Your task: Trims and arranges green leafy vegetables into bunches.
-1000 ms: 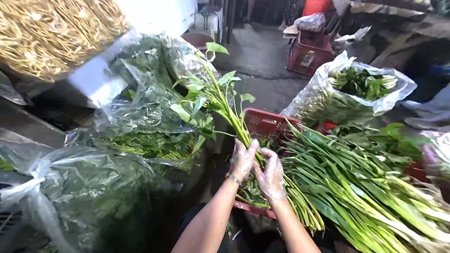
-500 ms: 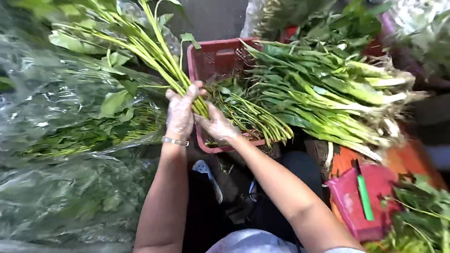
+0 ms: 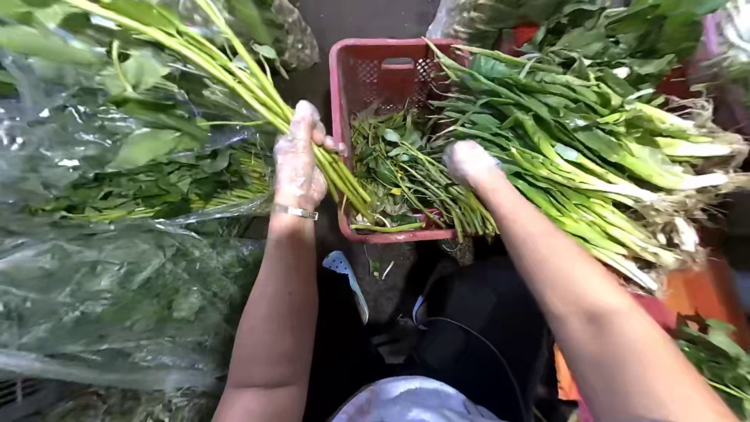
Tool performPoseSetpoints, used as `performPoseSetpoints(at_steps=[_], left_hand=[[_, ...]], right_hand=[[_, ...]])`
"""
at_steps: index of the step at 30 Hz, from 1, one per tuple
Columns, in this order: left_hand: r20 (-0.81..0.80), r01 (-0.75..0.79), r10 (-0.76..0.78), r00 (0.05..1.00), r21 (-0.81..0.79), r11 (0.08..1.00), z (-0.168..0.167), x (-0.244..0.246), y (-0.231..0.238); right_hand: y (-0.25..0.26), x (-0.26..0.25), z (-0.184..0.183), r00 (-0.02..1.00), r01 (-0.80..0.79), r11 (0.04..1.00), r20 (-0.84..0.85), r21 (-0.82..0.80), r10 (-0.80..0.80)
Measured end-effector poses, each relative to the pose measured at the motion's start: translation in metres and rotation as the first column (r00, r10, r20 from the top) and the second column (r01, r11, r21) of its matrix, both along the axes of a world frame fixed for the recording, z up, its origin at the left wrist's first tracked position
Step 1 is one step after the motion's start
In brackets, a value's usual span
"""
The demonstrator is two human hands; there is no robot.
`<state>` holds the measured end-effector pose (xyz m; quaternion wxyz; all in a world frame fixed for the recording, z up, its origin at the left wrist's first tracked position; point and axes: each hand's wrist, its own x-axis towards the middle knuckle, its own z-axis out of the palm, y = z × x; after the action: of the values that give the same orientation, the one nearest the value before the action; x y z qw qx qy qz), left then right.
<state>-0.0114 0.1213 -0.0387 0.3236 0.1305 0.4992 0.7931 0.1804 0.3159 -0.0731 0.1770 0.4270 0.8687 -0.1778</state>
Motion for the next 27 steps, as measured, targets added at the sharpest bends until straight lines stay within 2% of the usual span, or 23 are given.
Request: performPoseSetpoints(at_steps=[2, 3, 5, 9, 12, 16, 20, 24, 27], left_hand=[[0.012, -0.004, 0.004, 1.000, 0.006, 1.000, 0.002, 0.001, 0.004], [0.007, -0.008, 0.008, 1.000, 0.001, 1.000, 0.003, 0.003, 0.006], [-0.017, -0.002, 0.001, 1.000, -0.008, 1.000, 0.003, 0.004, 0.007], [-0.011, -0.006, 0.005, 1.000, -0.042, 0.999, 0.004, -0.001, 0.004], [-0.004, -0.054, 0.053, 0.999, -0.088, 0.995, 0.004, -0.005, 0.002], [0.022, -0.064, 0.066, 0.998, -0.088, 0.994, 0.005, -0.008, -0.001], [0.022, -0.093, 0.097, 0.995, -0.139, 0.986, 0.008, -0.008, -0.001], [-0.030, -0.103, 0.099, 0.995, -0.186, 0.977, 0.011, -0.007, -0.004], [-0.019, -0.056, 0.053, 0.998, -0.193, 0.980, 0.011, -0.003, -0.006]], right_hand=[[-0.004, 0.002, -0.012, 0.955, 0.040, 0.998, 0.293, 0.041, -0.050], [-0.010, 0.002, -0.017, 0.929, 0.037, 0.997, 0.367, 0.060, -0.057], [-0.018, -0.001, -0.027, 0.895, 0.022, 0.996, 0.443, 0.082, -0.056], [-0.012, -0.009, -0.026, 0.891, 0.071, 0.993, 0.442, 0.091, -0.104], [0.000, -0.012, -0.012, 0.932, 0.129, 0.988, 0.332, 0.081, -0.149], [0.016, 0.000, 0.029, 0.984, 0.160, 0.983, 0.059, 0.093, -0.166], [0.014, 0.014, 0.051, 0.994, 0.098, 0.980, -0.062, 0.174, -0.088], [0.009, 0.035, 0.085, 0.940, 0.167, 0.917, -0.339, 0.362, -0.037], [-0.001, 0.053, 0.095, 0.848, 0.217, 0.932, -0.529, 0.290, -0.032]])
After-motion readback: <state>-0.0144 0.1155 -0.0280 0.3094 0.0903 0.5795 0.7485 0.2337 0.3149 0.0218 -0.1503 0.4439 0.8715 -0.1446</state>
